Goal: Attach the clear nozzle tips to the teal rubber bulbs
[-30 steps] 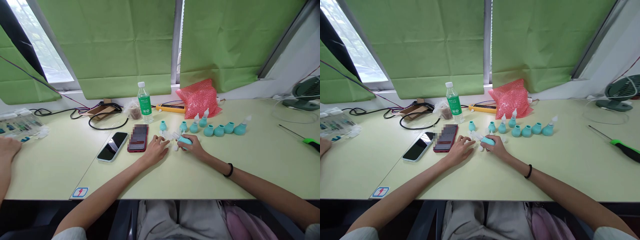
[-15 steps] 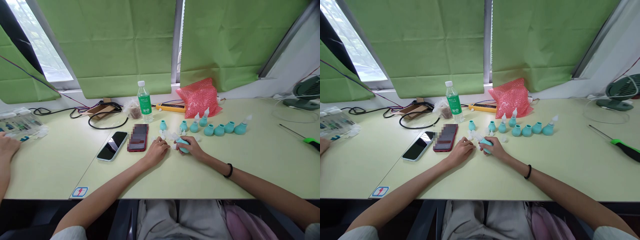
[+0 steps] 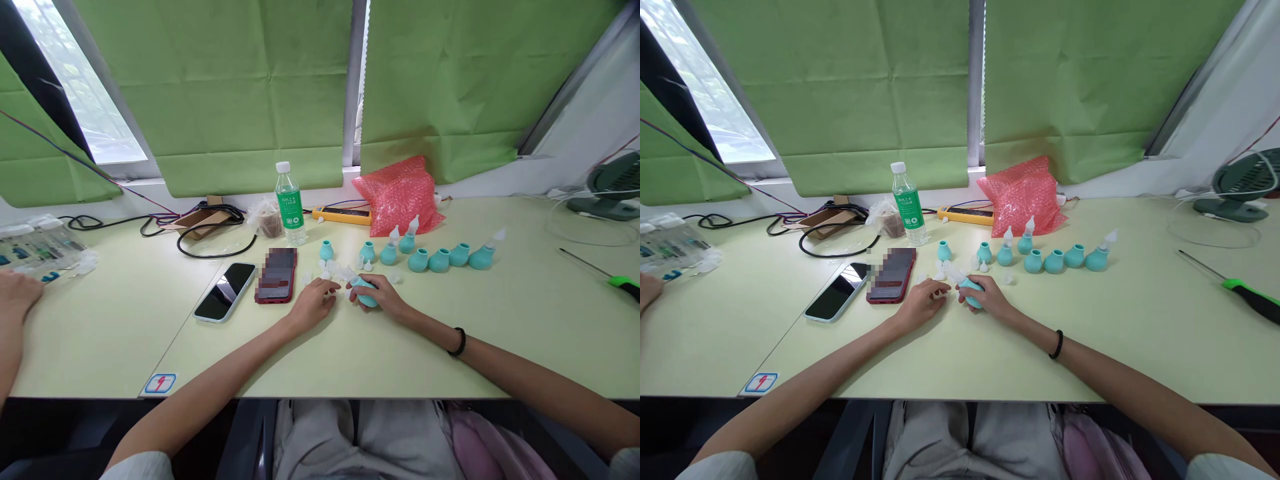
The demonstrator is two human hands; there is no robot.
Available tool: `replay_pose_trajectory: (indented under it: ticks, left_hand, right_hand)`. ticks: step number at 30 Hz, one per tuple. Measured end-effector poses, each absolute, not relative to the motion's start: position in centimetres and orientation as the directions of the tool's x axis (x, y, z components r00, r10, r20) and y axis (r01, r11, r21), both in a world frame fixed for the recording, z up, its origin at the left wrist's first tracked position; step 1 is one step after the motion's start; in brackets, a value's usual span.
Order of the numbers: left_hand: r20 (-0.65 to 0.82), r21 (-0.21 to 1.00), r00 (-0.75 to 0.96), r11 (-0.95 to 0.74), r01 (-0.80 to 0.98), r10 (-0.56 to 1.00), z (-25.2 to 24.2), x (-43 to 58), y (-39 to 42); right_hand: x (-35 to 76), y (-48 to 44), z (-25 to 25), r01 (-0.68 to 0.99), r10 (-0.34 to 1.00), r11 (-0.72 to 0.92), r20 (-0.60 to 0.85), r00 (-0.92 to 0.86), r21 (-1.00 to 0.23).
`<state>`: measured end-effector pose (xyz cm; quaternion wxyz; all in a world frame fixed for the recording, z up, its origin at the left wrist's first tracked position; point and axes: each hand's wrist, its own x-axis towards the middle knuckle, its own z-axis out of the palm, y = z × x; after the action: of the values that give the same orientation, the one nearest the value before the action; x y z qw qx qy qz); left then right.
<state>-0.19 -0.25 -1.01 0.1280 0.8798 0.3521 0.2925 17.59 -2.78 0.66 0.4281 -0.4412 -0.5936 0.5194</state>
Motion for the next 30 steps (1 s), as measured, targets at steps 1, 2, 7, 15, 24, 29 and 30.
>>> replay_pose_trajectory:
  ticks: [1, 2, 7, 15, 24, 29, 30]
  left_hand:
    - [0.416, 0.427, 0.588, -0.720, 0.548, 0.694, -1.0, -0.2, -0.3]
    - [0.411, 0.417, 0.597, -0.725, 0.549, 0.689, -1.1, -0.2, -0.3]
    - [0.435, 0.341, 0.636, -0.770, 0.540, 0.638, -0.8, -0.2, -0.4]
    - [0.467, 0.092, 0.684, -0.800, 0.593, 0.560, 0.6, -0.1, -1.1]
    - [0.370, 0.025, 0.767, -0.831, 0.556, 0.525, 0.8, 0.5, -1.9]
    - [0.361, 0.104, 0.756, -0.830, 0.549, 0.545, 0.5, 0.6, -1.7]
    - [0.361, 0.134, 0.744, -0.820, 0.556, 0.563, 0.3, 0.7, -1.7]
  right_hand:
    - [17.6, -2.8, 0.7, 0.076, 0.969, 0.075, 0.055, -0.241, -0.994]
    - [17.6, -2.8, 0.7, 0.073, 0.969, 0.081, 0.061, -0.237, -0.994]
    - [17.6, -2.8, 0.8, 0.086, 0.976, 0.101, 0.082, -0.203, -0.991]
    - [17.6, -2.7, 0.7, 0.050, 0.978, 0.165, 0.157, -0.135, -0.985]
    - [17.5, -2.7, 0.7, 0.038, 0.981, 0.176, 0.173, -0.089, -0.984]
    - [17.4, -2.9, 0.8, 0.054, 0.979, 0.169, 0.161, -0.125, -0.984]
    - [17.4, -2.9, 0.9, 0.055, 0.978, 0.168, 0.159, -0.138, -0.984]
